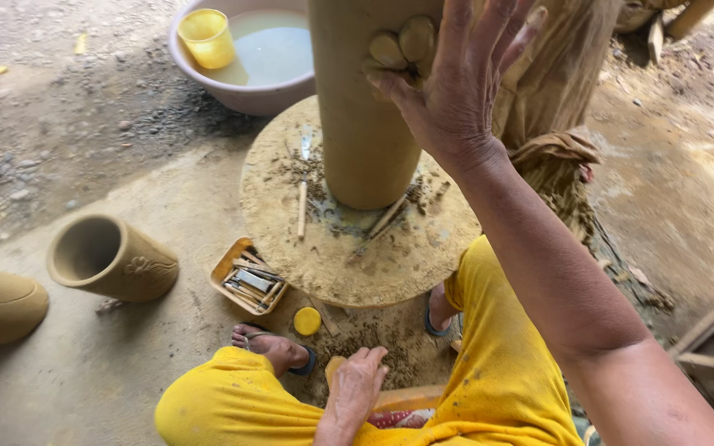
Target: The person sits on the ground and decorates a tall clay pot by hand. They roll small pieces of clay into shapes, attach them to the pot's surface to form a flower design, and smooth the edges. The person occasionally dips their hand into a bucket of water to wet the clay.
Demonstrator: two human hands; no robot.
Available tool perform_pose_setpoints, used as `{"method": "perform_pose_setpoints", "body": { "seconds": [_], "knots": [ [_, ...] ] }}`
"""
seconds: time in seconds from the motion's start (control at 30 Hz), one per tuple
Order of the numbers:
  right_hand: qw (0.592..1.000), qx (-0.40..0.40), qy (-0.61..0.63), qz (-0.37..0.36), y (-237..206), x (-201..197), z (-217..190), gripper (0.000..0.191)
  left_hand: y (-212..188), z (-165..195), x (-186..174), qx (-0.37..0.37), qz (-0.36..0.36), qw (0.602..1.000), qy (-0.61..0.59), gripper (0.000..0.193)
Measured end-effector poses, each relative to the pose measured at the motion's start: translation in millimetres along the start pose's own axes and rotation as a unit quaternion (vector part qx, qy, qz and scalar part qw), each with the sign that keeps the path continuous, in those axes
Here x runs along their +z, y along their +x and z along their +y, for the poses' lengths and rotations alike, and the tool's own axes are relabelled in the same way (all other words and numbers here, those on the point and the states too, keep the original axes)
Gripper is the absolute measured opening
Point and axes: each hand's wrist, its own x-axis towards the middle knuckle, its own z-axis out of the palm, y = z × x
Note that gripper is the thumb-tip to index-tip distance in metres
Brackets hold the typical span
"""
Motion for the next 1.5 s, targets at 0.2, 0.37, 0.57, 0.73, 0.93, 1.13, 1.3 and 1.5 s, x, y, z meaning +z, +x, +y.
{"method": "perform_pose_setpoints", "body": {
  "seconds": [0.2, 0.37, 0.57, 0.73, 0.93, 1.13, 1.3, 1.5],
  "knots": [
    [0.993, 0.111, 0.035, 0.006, -85, -137, 58, 0.053, 4, -19, 15, 0.048, 0.022, 0.998, 0.02, 0.032],
    [0.947, 0.049, -0.222, -0.228, -253, -203, 122, 0.038, -4, -32, 11, 0.088, 0.0, 0.992, 0.087, 0.034],
    [0.485, 0.331, -0.198, -0.785, -472, -277, 153, 0.026, -1, -43, 0, 0.024, -0.057, 0.98, 0.189, 0.036],
    [0.465, 0.43, -0.168, -0.756, -538, -303, 126, 0.038, 3, -46, 3, 0.065, -0.044, 0.981, 0.179, 0.036],
    [0.437, 0.46, -0.156, -0.757, -536, -315, 109, 0.043, 3, -41, 8, 0.071, -0.028, 0.981, 0.18, 0.03],
    [0.587, 0.502, -0.218, -0.597, -508, -307, 164, 0.041, 15, -19, -15, 0.098, -0.029, 0.972, 0.213, 0.028],
    [0.831, 0.338, -0.222, -0.381, -417, -271, 208, 0.029, 32, -14, -44, 0.125, 0.021, 0.968, 0.219, 0.025],
    [0.994, 0.029, -0.105, -0.029, -207, -133, 157, 0.031, 32, -16, -48, 0.104, 0.063, 0.978, 0.167, 0.03]
  ]
}}
